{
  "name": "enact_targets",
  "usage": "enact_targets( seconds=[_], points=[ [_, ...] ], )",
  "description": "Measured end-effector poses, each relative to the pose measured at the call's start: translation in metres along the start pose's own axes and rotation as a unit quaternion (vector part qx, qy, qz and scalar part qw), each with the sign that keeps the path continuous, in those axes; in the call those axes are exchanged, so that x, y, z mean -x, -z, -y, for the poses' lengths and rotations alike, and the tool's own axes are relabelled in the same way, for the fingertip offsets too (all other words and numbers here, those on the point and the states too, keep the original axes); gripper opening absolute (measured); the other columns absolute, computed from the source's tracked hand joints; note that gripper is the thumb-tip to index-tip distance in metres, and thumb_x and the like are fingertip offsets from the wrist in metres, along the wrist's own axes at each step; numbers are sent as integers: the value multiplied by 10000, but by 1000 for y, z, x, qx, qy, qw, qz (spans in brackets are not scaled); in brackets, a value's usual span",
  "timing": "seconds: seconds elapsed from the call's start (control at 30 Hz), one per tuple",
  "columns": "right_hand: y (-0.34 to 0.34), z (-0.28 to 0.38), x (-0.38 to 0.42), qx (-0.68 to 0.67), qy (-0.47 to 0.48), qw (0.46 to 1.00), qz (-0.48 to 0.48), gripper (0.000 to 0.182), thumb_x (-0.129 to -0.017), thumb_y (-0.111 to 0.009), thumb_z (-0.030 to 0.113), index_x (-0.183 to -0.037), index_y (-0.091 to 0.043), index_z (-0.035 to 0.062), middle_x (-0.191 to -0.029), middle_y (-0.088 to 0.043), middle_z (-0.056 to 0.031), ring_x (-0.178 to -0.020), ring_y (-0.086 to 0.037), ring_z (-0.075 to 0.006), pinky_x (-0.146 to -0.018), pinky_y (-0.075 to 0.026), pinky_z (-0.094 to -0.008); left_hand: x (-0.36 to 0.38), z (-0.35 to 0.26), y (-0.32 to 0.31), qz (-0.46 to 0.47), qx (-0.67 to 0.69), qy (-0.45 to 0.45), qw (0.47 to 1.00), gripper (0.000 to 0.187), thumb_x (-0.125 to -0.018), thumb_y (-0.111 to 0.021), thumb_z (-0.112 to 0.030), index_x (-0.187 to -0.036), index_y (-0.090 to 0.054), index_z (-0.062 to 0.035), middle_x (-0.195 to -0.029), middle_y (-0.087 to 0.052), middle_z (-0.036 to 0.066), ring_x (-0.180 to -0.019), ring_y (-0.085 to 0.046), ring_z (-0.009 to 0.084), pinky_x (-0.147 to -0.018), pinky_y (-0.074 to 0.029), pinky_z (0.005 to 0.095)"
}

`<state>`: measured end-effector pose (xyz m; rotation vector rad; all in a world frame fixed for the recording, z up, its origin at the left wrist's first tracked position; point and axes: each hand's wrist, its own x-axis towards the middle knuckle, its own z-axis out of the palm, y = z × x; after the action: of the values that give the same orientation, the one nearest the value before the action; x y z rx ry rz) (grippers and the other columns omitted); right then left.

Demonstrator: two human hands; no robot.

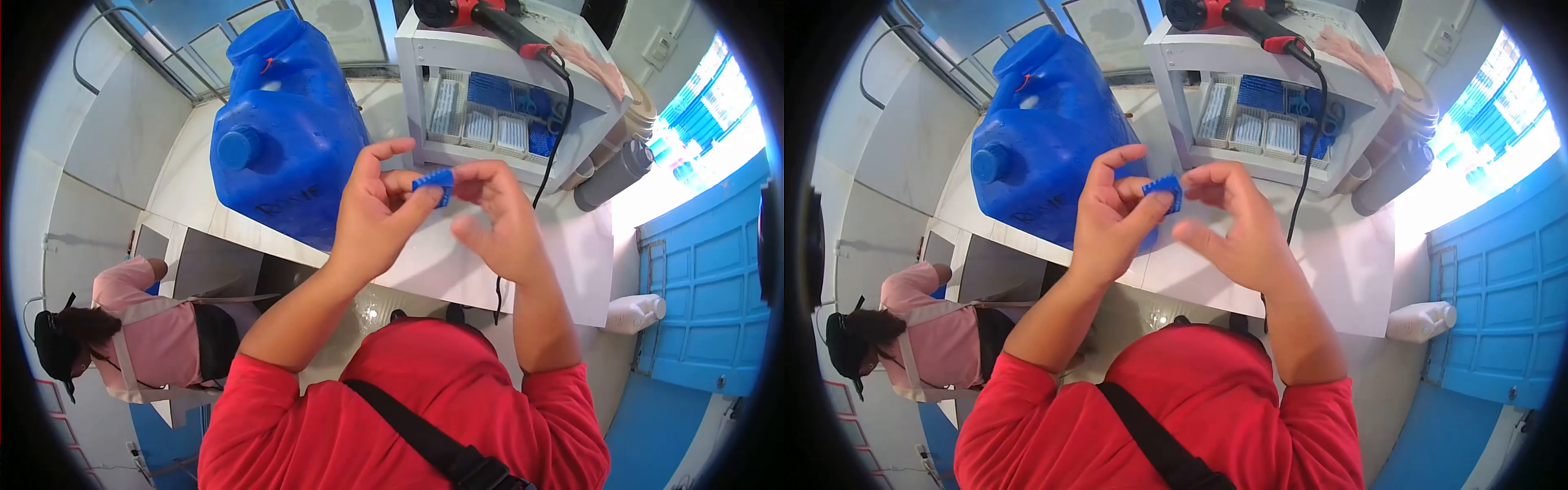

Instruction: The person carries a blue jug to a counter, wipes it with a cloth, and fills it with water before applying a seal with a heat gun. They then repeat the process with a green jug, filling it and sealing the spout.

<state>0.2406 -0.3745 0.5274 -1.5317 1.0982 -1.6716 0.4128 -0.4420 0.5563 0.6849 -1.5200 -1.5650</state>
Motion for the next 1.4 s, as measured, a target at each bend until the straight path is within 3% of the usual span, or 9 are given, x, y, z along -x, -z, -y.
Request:
enact_targets(
  seconds=[0.27, 0.37, 0.47, 0.57, 0.83, 0.93, 1.0, 1.13, 1.4],
  points=[
    [-5, -5, -25, -114, -102, 987, -54, 130, -964, -710, 121, -987, -646, 9, -1104, -644, -53, -947, -609, -111, -820, -499, -253, -9, -11, 4, 35, -22, -22, 999, 384, -954, -643, 13, -1291, -458, -7, -966, -702, 69, -965, -628, 80, -825, -499, 243],
    [0, -12, -37, -53, 57, 995, -65, 160, -955, -727, 146, -932, -658, 4, -1034, -623, -58, -927, -610, -121, -819, -498, -255, -24, -16, 11, -32, -28, -78, 996, 301, -926, -624, 64, -1197, -521, -17, -976, -729, 106, -1010, -668, 154, -864, -519, 283],
    [9, -1, -40, -116, 19, 984, 131, 181, -955, -729, 169, -915, -647, 13, -1079, -573, -50, -997, -576, -119, -865, -467, -251, -36, -45, 37, 146, -382, -410, 815, 223, -885, -589, 111, -982, -575, -89, -1210, -663, 195, -1125, -645, 295, -986, -495, 380],
    [7, 4, -48, -203, -159, 957, 131, 195, -958, -728, 184, -934, -632, 16, -1135, -542, -40, -1029, -539, -106, -900, -450, -246, -25, -48, 23, 88, -343, -370, 859, 244, -871, -581, 128, -990, -574, -86, -1372, -559, 200, -1145, -633, 293, -981, -501, 391],
    [-20, 20, -67, -80, -1, 991, 110, 335, -894, -799, 292, -1003, -634, 22, -1025, -563, -46, -947, -549, -131, -839, -487, -295, -5, -40, 27, -113, -3, 2, 994, 149, -969, -641, -25, -1115, -648, 6, -1044, -685, 86, -830, -653, 101, -724, -548, 240],
    [-9, 44, -107, 187, 105, 975, 59, 528, -786, -863, 432, -1052, -655, 27, -1044, -600, -102, -944, -601, -235, -885, -511, -369, 3, -65, 44, -193, -83, -178, 961, 200, -977, -635, -78, -1161, -653, -2, -1031, -700, 77, -863, -673, 134, -728, -569, 274],
    [21, 43, -157, 497, 220, 837, -57, 590, -803, -805, 520, -1101, -667, 30, -1099, -643, -155, -1012, -629, -319, -919, -512, -414, 17, -91, 67, -225, -187, -236, 927, 244, -955, -662, -88, -1171, -645, 24, -1040, -698, 85, -889, -661, 123, -757, -543, 251],
    [90, 26, -276, 619, -129, 774, 21, 649, -862, -687, 615, -1164, -697, 40, -1140, -703, -172, -1072, -652, -363, -935, -499, -459, 27, -128, 118, -326, -325, -136, 877, 267, -959, -659, -152, -1169, -643, 12, -1044, -692, 63, -910, -653, 110, -775, -541, 263],
    [118, 3, -300, 408, -232, 879, 85, 693, -746, -788, 630, -1080, -739, 25, -969, -722, -112, -826, -659, -216, -767, -496, -360, 12, -129, 128, -294, -292, -48, 909, 237, -924, -668, -149, -1116, -653, -11, -1046, -689, 34, -961, -648, 111, -789, -537, 255]
  ],
)
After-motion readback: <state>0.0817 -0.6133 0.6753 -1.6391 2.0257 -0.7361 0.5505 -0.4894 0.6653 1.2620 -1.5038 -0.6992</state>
